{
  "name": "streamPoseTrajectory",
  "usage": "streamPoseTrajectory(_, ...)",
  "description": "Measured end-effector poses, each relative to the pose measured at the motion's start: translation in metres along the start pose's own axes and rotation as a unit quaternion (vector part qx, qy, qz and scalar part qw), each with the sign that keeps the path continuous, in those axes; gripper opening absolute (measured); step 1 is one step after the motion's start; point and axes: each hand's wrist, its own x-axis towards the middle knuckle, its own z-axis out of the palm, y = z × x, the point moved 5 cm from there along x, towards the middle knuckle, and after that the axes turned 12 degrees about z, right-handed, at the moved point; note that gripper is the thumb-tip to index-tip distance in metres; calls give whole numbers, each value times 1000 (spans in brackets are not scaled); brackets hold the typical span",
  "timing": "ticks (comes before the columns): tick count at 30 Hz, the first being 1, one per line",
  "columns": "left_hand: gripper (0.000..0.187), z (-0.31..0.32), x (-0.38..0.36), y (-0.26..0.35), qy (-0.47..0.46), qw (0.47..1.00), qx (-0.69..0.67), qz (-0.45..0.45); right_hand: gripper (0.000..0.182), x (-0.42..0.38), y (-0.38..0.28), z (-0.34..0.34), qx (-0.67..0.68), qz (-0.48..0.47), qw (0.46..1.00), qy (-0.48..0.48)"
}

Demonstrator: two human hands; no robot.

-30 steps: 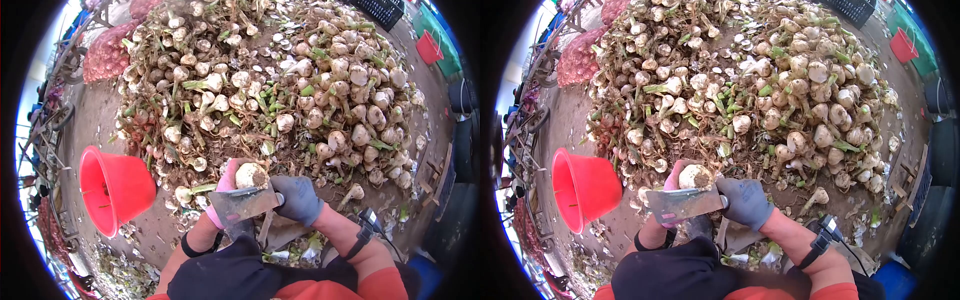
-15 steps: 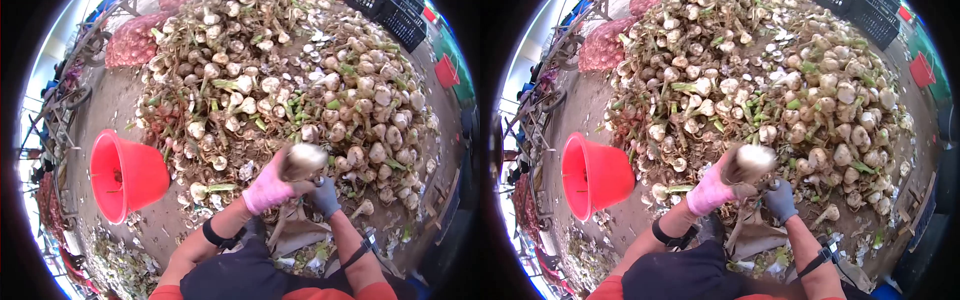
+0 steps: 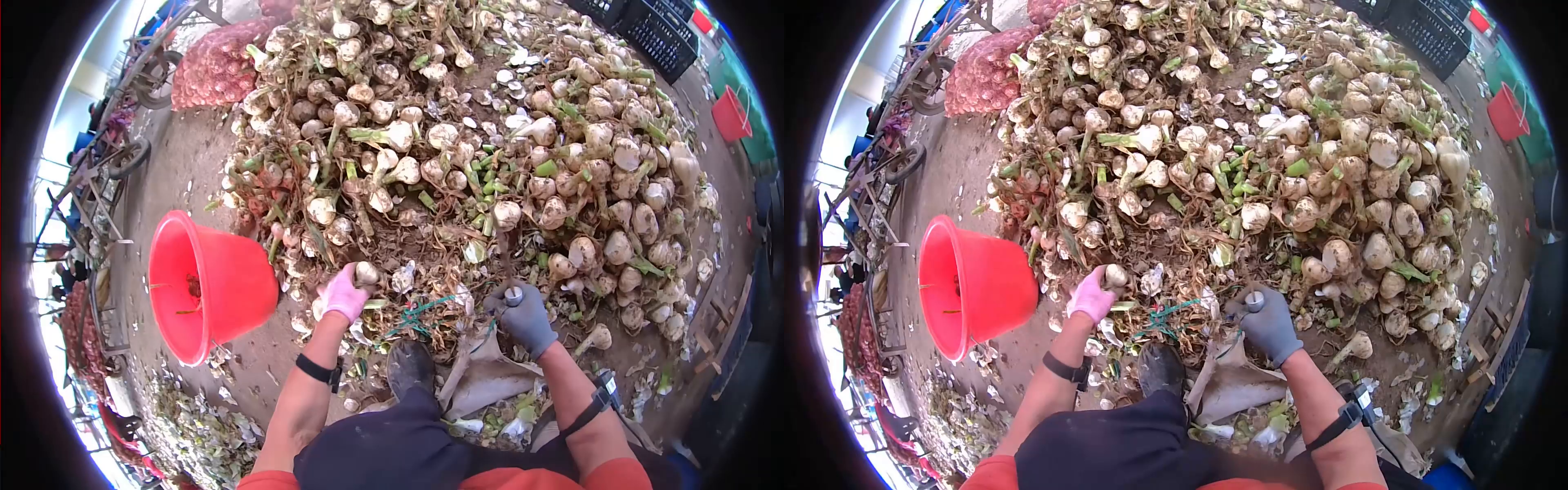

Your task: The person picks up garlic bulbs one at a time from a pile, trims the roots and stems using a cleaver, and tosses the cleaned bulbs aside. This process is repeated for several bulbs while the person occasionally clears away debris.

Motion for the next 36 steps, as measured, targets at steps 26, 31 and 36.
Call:
streamPoseTrajectory(26,56,-28,-82,167,-90,797,-558,211,26,-31,-43,14,-343,-241,905,74)
streamPoseTrajectory(31,55,-31,-65,159,-64,826,-540,151,21,-8,-24,-33,-289,-129,932,179)
streamPoseTrajectory(36,55,-31,-45,151,96,882,-402,226,24,-17,-27,-18,-190,-129,966,118)
